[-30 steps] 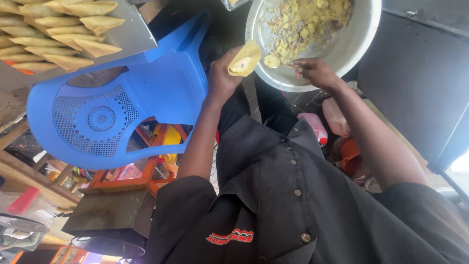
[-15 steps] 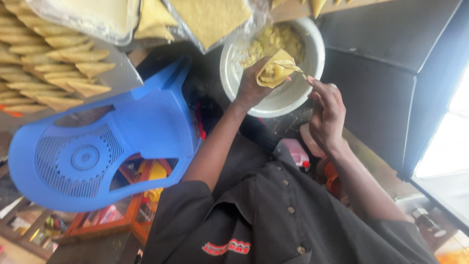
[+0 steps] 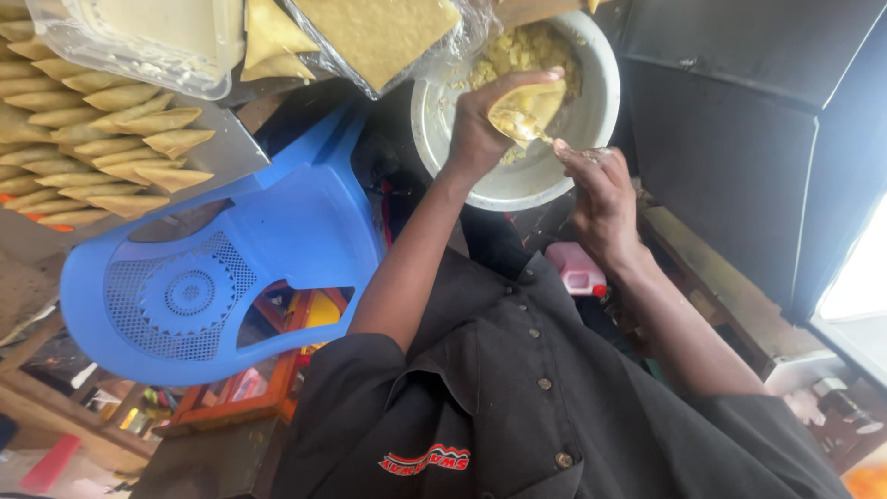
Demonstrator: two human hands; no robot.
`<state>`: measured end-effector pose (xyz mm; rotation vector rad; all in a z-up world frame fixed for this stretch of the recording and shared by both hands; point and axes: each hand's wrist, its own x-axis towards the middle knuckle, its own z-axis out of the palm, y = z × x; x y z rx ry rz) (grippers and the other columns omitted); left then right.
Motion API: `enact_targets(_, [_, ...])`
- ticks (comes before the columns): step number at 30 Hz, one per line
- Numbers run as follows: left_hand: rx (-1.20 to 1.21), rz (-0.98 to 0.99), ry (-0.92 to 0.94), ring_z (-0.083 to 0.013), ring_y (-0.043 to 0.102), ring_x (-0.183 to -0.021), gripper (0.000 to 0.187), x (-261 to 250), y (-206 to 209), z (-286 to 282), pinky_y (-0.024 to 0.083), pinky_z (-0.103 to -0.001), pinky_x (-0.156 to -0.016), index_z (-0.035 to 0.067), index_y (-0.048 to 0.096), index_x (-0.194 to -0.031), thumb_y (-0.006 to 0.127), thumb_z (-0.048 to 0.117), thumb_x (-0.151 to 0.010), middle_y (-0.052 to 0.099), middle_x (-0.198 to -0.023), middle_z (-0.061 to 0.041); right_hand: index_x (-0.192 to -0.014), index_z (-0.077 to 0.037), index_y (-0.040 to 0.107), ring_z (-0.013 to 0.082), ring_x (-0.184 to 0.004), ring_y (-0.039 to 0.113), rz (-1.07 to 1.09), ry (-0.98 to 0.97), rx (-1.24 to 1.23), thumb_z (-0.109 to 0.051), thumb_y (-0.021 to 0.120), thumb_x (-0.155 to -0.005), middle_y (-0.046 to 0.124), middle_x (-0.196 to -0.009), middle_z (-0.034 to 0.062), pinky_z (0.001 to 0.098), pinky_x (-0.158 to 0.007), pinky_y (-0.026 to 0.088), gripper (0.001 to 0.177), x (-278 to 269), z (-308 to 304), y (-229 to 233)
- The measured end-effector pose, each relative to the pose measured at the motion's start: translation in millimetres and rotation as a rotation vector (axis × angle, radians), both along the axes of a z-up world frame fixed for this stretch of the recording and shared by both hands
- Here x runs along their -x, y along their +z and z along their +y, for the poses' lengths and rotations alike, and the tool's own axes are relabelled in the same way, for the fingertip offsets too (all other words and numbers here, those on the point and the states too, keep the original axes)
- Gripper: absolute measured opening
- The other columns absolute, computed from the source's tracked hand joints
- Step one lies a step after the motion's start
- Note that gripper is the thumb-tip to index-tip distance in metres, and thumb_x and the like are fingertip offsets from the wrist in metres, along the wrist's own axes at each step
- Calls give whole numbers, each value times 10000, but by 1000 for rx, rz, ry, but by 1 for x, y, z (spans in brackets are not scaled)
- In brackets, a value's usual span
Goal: The person repeatedly scoops a yellow filling from a bowl, places it into triangular pastry wrappers, folds and seals the edges, then arranges the finished samosas on a tray. The process continues throughout the clip with consistent hand movements.
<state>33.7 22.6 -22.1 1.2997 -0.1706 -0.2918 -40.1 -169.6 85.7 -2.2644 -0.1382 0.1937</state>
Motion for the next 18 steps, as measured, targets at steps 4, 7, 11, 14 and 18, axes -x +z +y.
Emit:
enact_targets(4, [-309,128,67,-151,746,-1045,416,-4,-8,21,587,-308,-925,1,705,-1237,860,39,-853,788,-1123,-90,-1373,-79,674,271,-943,636,84,-131,-70,240,495,-872,645,-1002,113,405,-885,537,620,-3,-13,-31])
enact_targets(7, [-246,229,89,-144,731,-1036,438,9,-4,36,594,-311,-903,-20,669,-1231,879,77,-860,761,-1118,-95,-1401,-49,662,337,-894,630,158,-199,67,190,540,-933,619,-977,174,436,-835,529,539,-3,-38,-92])
enact_targets(11, [-91,364,61,-116,721,-979,419,13,3,48,603,-272,-809,-14,649,-1293,805,99,-921,761,-1151,-75,-1298,34,657,435,-919,630,76,-56,393,130,569,-805,626,-1085,282,506,-781,519,510,-32,-37,-217])
enact_targets(14, [-77,332,68,-102,729,-928,348,19,-1,54,606,-258,-789,-7,665,-1333,734,68,-1000,783,-1186,-83,-1244,25,668,445,-969,627,98,61,486,79,616,-846,632,-1133,278,519,-822,521,405,-69,-20,-272])
enact_targets(18, [-52,397,136,-116,712,-900,332,32,-11,56,599,-280,-792,-44,671,-1295,784,52,-997,770,-1176,-120,-1212,-22,707,440,-1060,623,-97,123,512,33,688,-880,665,-1171,218,505,-896,529,337,-78,-5,-213])
